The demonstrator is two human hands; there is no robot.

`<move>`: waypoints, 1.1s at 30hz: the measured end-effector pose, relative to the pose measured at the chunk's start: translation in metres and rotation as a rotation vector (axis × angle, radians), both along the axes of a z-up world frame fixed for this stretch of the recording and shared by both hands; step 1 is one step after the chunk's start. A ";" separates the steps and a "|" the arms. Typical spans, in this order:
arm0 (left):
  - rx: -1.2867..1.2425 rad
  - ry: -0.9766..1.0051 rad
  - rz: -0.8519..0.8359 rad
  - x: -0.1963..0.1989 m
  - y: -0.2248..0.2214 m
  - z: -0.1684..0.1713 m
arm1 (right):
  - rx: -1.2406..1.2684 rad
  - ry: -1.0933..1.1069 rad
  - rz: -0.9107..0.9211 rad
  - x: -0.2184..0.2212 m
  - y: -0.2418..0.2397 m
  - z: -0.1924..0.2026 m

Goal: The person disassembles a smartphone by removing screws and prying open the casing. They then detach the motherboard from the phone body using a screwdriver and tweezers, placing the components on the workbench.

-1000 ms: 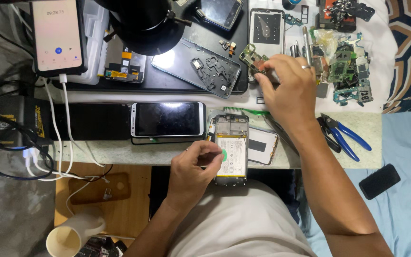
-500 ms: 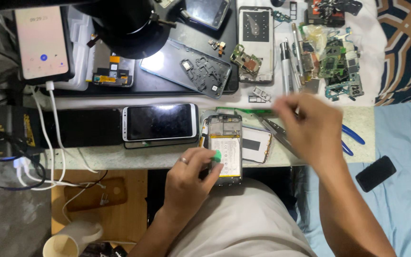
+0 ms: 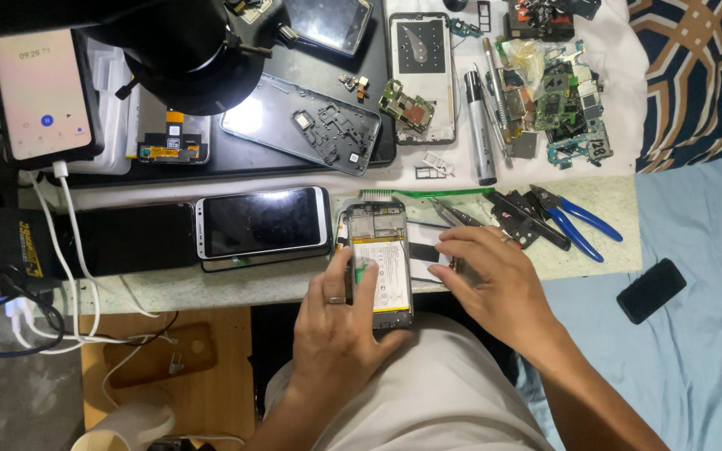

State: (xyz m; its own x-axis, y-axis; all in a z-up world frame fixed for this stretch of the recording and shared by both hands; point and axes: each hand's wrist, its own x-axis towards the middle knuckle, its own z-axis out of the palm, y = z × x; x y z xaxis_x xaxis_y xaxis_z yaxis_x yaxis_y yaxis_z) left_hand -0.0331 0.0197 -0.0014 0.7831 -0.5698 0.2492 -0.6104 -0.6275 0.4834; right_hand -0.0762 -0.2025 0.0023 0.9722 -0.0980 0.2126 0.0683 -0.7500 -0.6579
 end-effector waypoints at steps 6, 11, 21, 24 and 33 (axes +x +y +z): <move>-0.008 -0.021 0.013 -0.001 -0.001 -0.006 | -0.014 0.083 -0.004 0.000 0.001 -0.003; -0.007 -0.038 0.019 0.000 -0.001 -0.009 | 0.043 0.059 0.023 0.003 -0.006 -0.003; 0.026 -0.008 -0.002 0.001 0.000 -0.007 | -0.390 -0.210 -0.241 0.076 -0.116 -0.010; 0.013 -0.002 -0.007 0.001 0.001 -0.005 | -0.459 -0.172 -0.235 0.102 -0.136 -0.029; -0.007 0.014 -0.007 0.001 0.002 -0.007 | -0.489 -0.061 -0.301 0.121 -0.156 -0.044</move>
State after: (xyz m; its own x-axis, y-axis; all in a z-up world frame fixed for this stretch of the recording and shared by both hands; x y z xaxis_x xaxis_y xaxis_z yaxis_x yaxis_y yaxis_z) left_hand -0.0316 0.0221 -0.0085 0.7823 -0.5738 0.2423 -0.6082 -0.6196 0.4962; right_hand 0.0452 -0.3583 -0.0415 0.9013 -0.2443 0.3577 -0.1681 -0.9583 -0.2310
